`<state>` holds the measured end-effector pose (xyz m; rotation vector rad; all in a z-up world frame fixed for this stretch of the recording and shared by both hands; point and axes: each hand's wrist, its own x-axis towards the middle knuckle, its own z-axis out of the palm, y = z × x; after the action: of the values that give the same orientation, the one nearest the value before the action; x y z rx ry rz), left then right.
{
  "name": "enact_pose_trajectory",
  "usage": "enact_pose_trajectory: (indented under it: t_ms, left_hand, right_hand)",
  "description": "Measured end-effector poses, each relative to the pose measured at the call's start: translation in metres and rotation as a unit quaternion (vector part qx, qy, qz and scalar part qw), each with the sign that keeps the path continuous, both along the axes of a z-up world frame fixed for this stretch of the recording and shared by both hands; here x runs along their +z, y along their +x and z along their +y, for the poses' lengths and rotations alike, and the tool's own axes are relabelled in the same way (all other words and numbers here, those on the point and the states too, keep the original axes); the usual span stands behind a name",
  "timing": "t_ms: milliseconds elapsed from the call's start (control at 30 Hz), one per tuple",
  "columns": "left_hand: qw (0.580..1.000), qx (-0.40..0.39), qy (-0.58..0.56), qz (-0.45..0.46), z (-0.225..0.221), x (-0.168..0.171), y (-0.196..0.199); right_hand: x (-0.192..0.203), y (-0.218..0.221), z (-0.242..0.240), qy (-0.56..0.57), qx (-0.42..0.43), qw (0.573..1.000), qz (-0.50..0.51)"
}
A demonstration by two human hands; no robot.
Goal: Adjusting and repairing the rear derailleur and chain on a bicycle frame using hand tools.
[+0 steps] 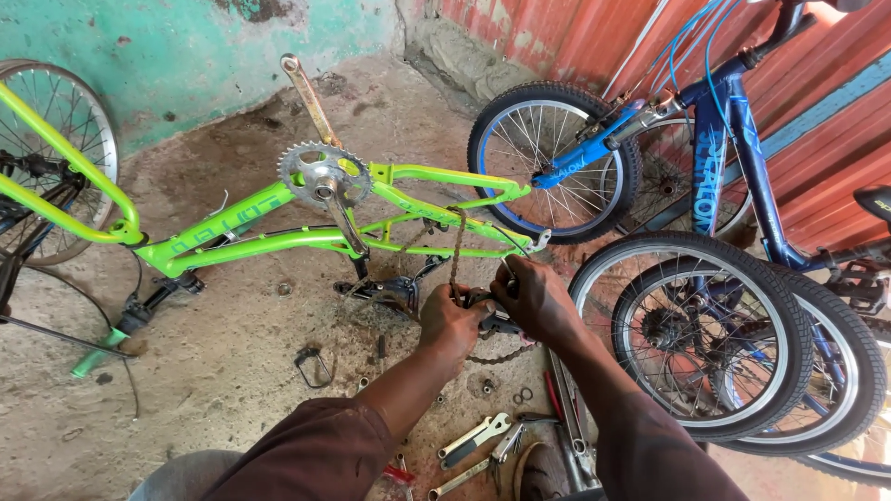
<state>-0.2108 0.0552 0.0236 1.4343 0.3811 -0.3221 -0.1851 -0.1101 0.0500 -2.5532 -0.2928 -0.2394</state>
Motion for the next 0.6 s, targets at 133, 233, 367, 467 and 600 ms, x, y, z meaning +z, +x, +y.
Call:
enact_pose_trajectory:
  t_ms: [133, 233, 367, 467, 600]
  left_hand:
    - [1.000, -0.016, -0.015, -0.003, 0.001, 0.002, -0.001]
    - [0.999, -0.014, -0.030, -0.007, 0.001, 0.004, 0.000]
    - [0.999, -0.018, -0.044, -0.003, 0.005, 0.009, -0.001]
    - [0.999, -0.030, -0.026, 0.004, 0.008, 0.000, -0.001]
    - [0.999, -0.039, -0.028, 0.001, 0.010, 0.000, 0.000]
  right_hand:
    - [0.025, -0.003, 0.000, 0.038, 0.040, 0.997, 0.062]
    - [0.037, -0.007, -0.001, 0.032, 0.047, 0.996, 0.065]
    - [0.033, 0.000, -0.004, 0.027, 0.072, 0.996, 0.038]
    - [0.030, -0.001, -0.001, 0.008, 0.103, 0.994, 0.031]
    - [0.026, -0.002, 0.004, 0.029, 0.120, 0.992, 0.030]
